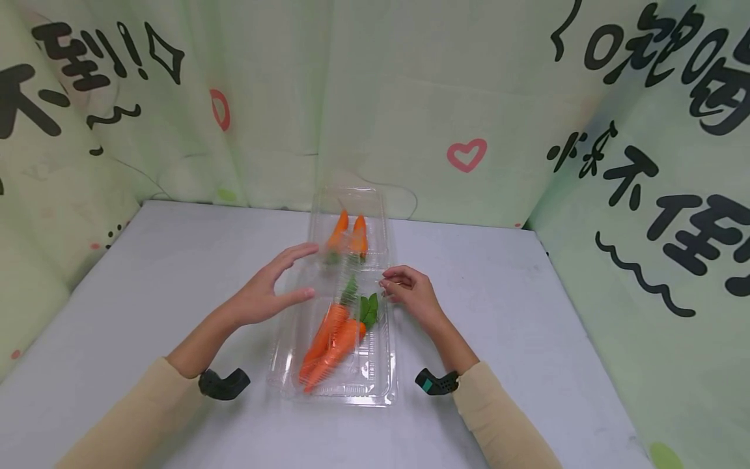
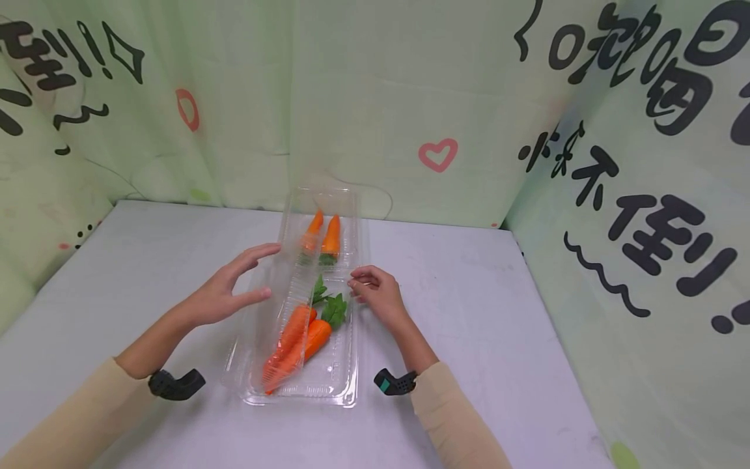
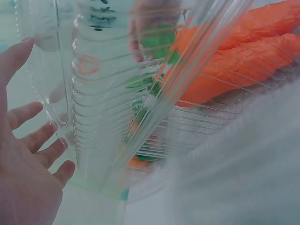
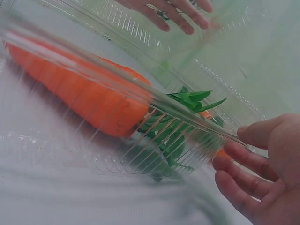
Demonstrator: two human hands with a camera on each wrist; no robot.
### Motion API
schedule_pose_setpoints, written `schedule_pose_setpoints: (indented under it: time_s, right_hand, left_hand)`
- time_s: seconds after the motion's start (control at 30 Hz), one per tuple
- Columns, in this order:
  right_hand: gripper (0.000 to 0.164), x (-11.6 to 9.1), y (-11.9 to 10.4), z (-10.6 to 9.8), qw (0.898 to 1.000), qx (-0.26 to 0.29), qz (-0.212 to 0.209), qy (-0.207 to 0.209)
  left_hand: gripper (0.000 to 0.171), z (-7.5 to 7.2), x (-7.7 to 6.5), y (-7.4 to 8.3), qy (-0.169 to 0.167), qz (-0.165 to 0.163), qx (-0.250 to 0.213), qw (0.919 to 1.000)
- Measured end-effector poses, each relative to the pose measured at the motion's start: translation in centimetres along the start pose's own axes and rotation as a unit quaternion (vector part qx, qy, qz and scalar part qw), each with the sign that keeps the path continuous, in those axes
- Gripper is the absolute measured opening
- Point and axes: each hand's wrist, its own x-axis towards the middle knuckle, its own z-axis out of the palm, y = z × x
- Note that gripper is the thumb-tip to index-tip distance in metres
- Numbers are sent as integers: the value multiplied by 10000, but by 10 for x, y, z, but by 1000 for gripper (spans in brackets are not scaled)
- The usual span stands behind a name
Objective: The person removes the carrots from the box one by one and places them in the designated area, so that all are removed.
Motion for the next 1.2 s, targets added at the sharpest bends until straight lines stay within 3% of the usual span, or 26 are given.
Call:
schedule_pose_setpoints:
  time_s: [0.33, 1.2]
  right_hand:
    - [33, 13, 28, 0, 9999, -52, -40, 99]
    - [31, 14, 28, 1, 9998, -78, 7, 173]
  left_hand:
    - [69, -2, -2, -3, 121, -56, -105, 9999]
    - [62, -19, -5, -2, 312, 258, -411, 9983]
